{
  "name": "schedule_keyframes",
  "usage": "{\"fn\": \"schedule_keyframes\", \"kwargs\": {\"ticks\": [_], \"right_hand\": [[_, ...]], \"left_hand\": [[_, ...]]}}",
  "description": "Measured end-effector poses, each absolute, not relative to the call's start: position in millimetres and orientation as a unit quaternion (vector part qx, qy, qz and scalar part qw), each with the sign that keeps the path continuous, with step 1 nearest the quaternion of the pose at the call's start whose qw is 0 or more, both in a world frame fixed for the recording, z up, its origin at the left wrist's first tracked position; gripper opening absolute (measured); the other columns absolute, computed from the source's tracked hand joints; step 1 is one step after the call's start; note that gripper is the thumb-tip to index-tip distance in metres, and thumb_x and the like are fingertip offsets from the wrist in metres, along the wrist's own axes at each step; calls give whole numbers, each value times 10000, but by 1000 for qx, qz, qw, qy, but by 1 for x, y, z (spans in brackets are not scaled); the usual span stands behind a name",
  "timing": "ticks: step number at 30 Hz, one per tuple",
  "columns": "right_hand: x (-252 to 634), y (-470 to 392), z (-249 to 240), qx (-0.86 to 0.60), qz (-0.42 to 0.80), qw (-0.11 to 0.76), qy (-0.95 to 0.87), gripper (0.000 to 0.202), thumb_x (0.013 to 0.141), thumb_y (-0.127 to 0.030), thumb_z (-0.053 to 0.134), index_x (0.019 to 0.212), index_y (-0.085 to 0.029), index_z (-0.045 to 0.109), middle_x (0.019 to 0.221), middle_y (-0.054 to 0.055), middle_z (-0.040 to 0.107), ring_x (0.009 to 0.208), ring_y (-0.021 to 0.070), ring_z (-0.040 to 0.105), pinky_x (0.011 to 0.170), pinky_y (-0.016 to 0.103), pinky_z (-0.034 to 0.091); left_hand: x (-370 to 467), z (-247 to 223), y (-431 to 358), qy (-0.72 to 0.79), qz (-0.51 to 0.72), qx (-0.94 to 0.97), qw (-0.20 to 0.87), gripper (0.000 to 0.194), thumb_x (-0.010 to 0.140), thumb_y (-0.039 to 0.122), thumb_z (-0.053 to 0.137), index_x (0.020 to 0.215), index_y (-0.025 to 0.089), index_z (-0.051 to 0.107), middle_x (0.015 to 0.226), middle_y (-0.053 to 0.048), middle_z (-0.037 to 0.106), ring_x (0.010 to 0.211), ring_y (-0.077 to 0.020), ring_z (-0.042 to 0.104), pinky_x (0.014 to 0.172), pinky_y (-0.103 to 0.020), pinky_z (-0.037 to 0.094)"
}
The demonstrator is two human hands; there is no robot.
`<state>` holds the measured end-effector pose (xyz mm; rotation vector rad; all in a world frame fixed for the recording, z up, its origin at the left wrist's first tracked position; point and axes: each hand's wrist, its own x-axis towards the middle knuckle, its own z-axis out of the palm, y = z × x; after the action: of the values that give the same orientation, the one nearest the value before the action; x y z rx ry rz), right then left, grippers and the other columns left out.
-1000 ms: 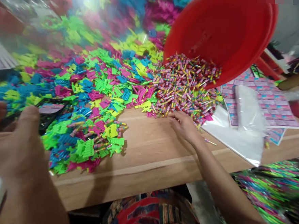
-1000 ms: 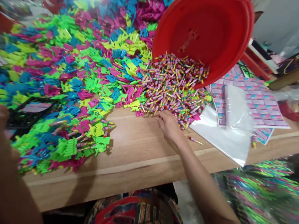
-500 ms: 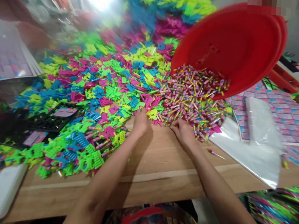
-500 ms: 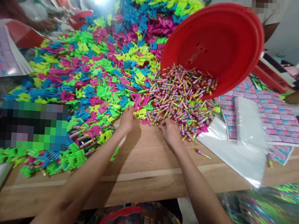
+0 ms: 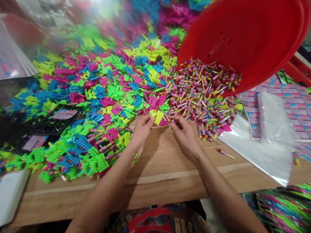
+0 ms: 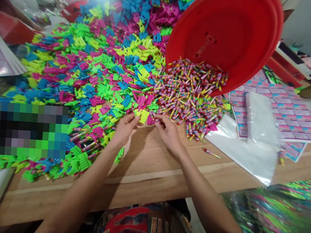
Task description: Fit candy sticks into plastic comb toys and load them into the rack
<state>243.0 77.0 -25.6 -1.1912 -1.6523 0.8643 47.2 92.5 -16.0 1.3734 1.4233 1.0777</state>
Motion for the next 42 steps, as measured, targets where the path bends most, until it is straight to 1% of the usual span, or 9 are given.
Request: {"fn": "schedule_keyframes", "kwargs": {"ticks": [2,5,12,20,24,27,33,37,42], "right_hand": [[233,74,-22,-463,376,468,-652,295,966,-362,575,1191,-196,671,1057,58,702,917,189,619,844,341,494],[220,67,-21,-448,411,482,-631,292,950,-384,608,1157,-190,677,1054,56,711,867,177,618,813,330,495],[209,52,-15,-443,435,463,-632,328,922,-387,644,1174,-180,677,1027,56,697,844,169,607,782,316,493],[206,47,-2,-439,422,473,-637,284,893,-416,706,1080,-203,707,913,23,684,789,159,583,717,300,487],[206,39,4,-409,289,469,-728,136,949,-321,643,994,-215,716,892,45,661,824,192,600,723,334,489],[207,31,6,-352,256,445,-783,147,985,-250,574,1039,-227,709,958,65,656,941,220,627,817,382,513],[209,24,0,-377,382,419,-733,331,991,-334,625,1303,-230,595,1196,87,631,1011,195,615,893,360,522],[209,25,-5,-388,451,419,-686,291,999,-355,604,1255,-217,603,1155,70,658,1019,191,627,930,358,514],[208,23,-8,-378,501,437,-644,276,970,-357,654,1204,-211,639,1091,49,686,970,181,644,879,330,520]], "left_hand": [[45,-11,78,525,465,472,535,359,849,536,667,856,176,674,808,-56,691,705,-191,660,630,-284,447],[43,-5,60,463,503,351,640,414,660,510,861,829,167,701,774,-37,691,700,-158,649,623,-251,417],[42,-4,44,469,540,302,631,394,585,378,921,852,167,723,815,-17,714,667,-113,585,619,-241,402],[37,0,29,488,542,390,562,315,668,392,886,859,176,759,861,-30,728,752,-140,590,709,-257,445],[36,8,20,442,516,348,646,566,658,468,908,1121,200,724,883,-29,708,737,-139,624,754,-292,497],[36,9,19,399,547,270,684,646,612,453,942,1151,214,678,996,-43,694,863,-158,660,841,-315,514],[36,2,21,466,606,232,601,652,503,186,943,1089,207,658,989,3,655,920,-143,630,904,-298,478],[37,9,18,425,570,241,661,446,527,197,926,896,164,678,892,-7,701,824,-143,645,867,-309,487],[38,21,13,413,562,208,686,451,509,153,932,870,186,664,784,26,711,698,-110,641,697,-241,470]]}}
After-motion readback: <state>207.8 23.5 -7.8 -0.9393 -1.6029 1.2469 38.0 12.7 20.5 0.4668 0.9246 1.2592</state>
